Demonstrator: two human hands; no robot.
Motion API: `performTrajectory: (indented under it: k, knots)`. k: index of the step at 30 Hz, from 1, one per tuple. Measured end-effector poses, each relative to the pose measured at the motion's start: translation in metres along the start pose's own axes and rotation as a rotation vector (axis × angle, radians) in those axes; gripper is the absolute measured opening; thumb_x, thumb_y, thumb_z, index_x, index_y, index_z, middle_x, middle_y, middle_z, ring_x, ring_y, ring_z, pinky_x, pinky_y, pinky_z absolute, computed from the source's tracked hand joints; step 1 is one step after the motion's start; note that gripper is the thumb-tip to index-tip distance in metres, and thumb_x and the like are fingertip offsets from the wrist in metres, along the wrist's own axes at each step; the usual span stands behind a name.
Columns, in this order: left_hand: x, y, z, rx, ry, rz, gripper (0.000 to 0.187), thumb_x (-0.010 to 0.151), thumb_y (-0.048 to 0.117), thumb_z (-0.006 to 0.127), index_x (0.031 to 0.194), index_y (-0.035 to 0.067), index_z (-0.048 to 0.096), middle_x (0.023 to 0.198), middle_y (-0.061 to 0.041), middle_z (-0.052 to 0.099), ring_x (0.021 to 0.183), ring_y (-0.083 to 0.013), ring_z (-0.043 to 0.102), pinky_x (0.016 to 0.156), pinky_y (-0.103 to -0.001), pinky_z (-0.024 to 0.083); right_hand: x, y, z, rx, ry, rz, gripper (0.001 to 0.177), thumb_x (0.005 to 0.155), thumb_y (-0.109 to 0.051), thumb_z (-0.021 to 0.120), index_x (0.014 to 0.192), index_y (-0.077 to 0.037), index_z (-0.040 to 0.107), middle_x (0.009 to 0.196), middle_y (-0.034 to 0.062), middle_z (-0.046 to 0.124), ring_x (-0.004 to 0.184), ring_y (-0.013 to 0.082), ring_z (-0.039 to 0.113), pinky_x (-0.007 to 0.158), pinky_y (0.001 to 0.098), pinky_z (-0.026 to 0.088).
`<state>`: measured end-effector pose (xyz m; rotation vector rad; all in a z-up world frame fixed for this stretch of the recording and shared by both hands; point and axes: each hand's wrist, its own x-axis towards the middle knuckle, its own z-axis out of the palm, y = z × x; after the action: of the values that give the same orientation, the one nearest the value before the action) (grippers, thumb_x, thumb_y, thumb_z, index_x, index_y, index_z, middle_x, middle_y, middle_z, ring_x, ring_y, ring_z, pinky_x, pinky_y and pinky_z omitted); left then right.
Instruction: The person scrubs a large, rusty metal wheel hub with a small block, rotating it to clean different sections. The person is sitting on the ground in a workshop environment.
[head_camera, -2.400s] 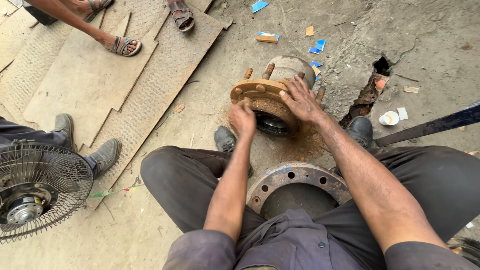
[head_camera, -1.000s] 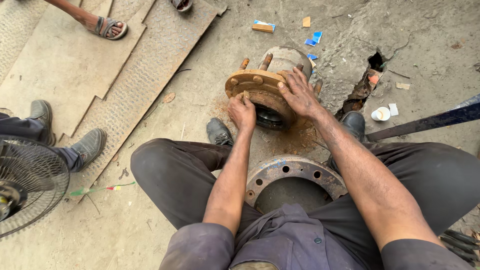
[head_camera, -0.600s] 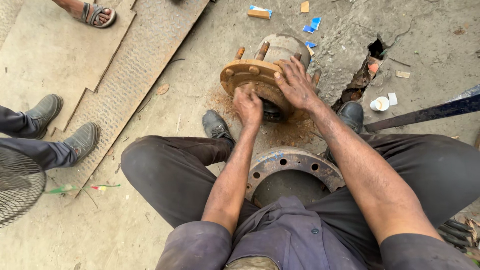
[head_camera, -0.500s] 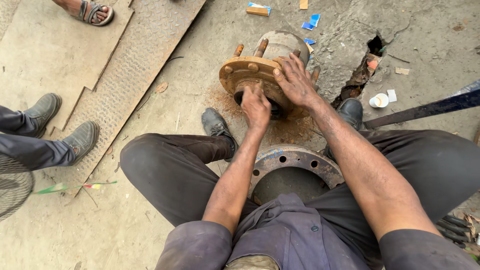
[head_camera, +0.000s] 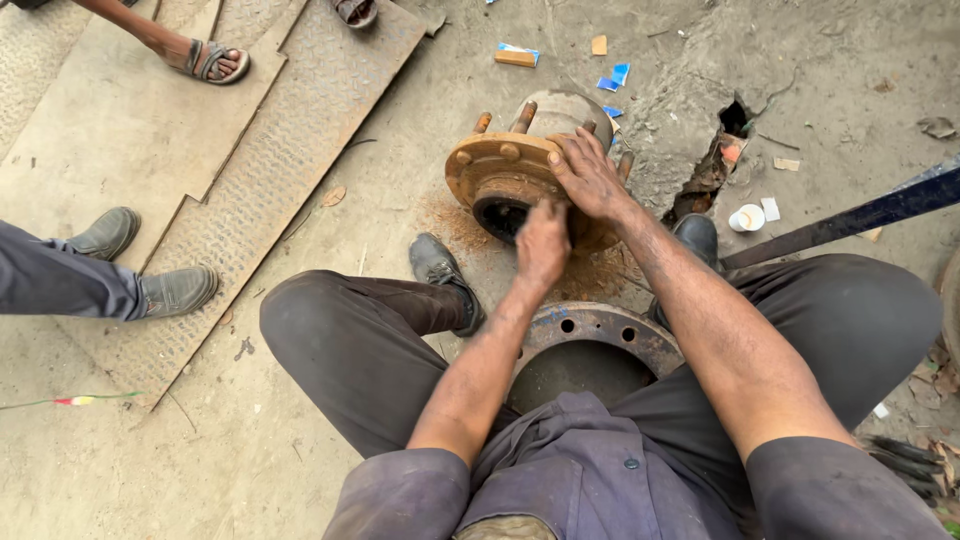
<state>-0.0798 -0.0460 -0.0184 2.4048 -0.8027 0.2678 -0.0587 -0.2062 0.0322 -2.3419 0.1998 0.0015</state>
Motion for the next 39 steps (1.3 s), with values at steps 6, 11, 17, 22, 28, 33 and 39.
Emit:
performTrajectory:
  k: [6, 11, 17, 22, 28, 33, 39]
  knots:
    - [0.0, -0.014, -0.004, -0.137, 0.133, -0.082, 0.026, 0.098, 0.001, 0.058, 0.121, 0.006, 0.07, 0.095, -0.009, 0.061, 0.083, -0.0189, 0.061, 0.066, -0.032, 0.056, 0.004, 0.011, 0.006, 0.026, -0.012, 0.005, 0.084, 0.1, -0.074, 0.018, 0.159, -0.018, 0.034, 0.169, 0.0192, 0.02, 0.159, 0.0322, 0.01, 0.124, 0.0608, 0.014]
    - [0.04, -0.064, -0.017, -0.094, 0.195, -0.607, 0.013, 0.101, 0.02, 0.066, 0.103, 0.01, 0.075, 0.086, -0.004, 0.058, 0.075, -0.016, 0.054, 0.067, -0.035, 0.047, 0.001, 0.003, 0.004, 0.006, -0.034, 0.059, 0.082, 0.098, -0.074, 0.019, 0.159, -0.021, 0.034, 0.169, 0.0123, 0.022, 0.159, 0.029, 0.008, 0.124, 0.0618, 0.012]
    - [0.043, -0.056, -0.007, -0.041, 0.213, -0.547, 0.011, 0.096, 0.012, 0.066, 0.103, 0.009, 0.075, 0.088, -0.005, 0.058, 0.081, -0.0177, 0.057, 0.071, -0.038, 0.05, 0.002, 0.01, 0.008, 0.004, -0.033, 0.03, 0.083, 0.099, -0.075, 0.017, 0.159, -0.022, 0.035, 0.168, 0.0096, 0.026, 0.16, 0.0285, 0.008, 0.124, 0.0627, 0.014]
    - [0.016, -0.003, -0.002, -0.003, 0.113, -0.249, 0.026, 0.097, 0.003, 0.063, 0.122, 0.004, 0.067, 0.094, -0.01, 0.058, 0.082, -0.0219, 0.061, 0.065, -0.035, 0.057, 0.006, 0.013, 0.009, 0.034, -0.033, 0.035, 0.084, 0.099, -0.073, 0.016, 0.16, -0.019, 0.034, 0.17, 0.0146, 0.019, 0.157, 0.0305, 0.009, 0.121, 0.0672, 0.007]
    - [0.006, 0.001, -0.008, 0.072, 0.023, -0.02, 0.037, 0.09, -0.002, 0.066, 0.128, -0.001, 0.066, 0.096, -0.013, 0.062, 0.084, -0.0241, 0.066, 0.068, -0.036, 0.06, -0.003, 0.007, 0.002, 0.123, -0.032, 0.065, 0.082, 0.099, -0.071, 0.016, 0.159, -0.021, 0.038, 0.171, 0.0129, 0.022, 0.161, 0.0275, 0.008, 0.126, 0.0612, 0.012]
    - [0.001, -0.004, -0.004, -0.114, 0.018, -0.104, 0.026, 0.094, 0.003, 0.068, 0.119, 0.007, 0.073, 0.098, -0.01, 0.068, 0.087, -0.0199, 0.068, 0.071, -0.032, 0.062, -0.013, 0.01, 0.002, 0.275, 0.016, 0.1, 0.082, 0.1, -0.07, 0.018, 0.161, -0.018, 0.036, 0.172, 0.0158, 0.013, 0.158, 0.0295, 0.009, 0.125, 0.056, 0.012]
    - [0.041, -0.065, -0.011, -0.119, 0.202, -0.631, 0.008, 0.097, 0.015, 0.069, 0.1, 0.011, 0.075, 0.088, -0.006, 0.063, 0.077, -0.0198, 0.059, 0.071, -0.038, 0.051, -0.018, 0.014, 0.005, 0.252, 0.026, 0.061, 0.079, 0.102, -0.069, 0.015, 0.161, -0.02, 0.032, 0.172, 0.0082, 0.02, 0.161, 0.0264, 0.007, 0.13, 0.053, 0.011]
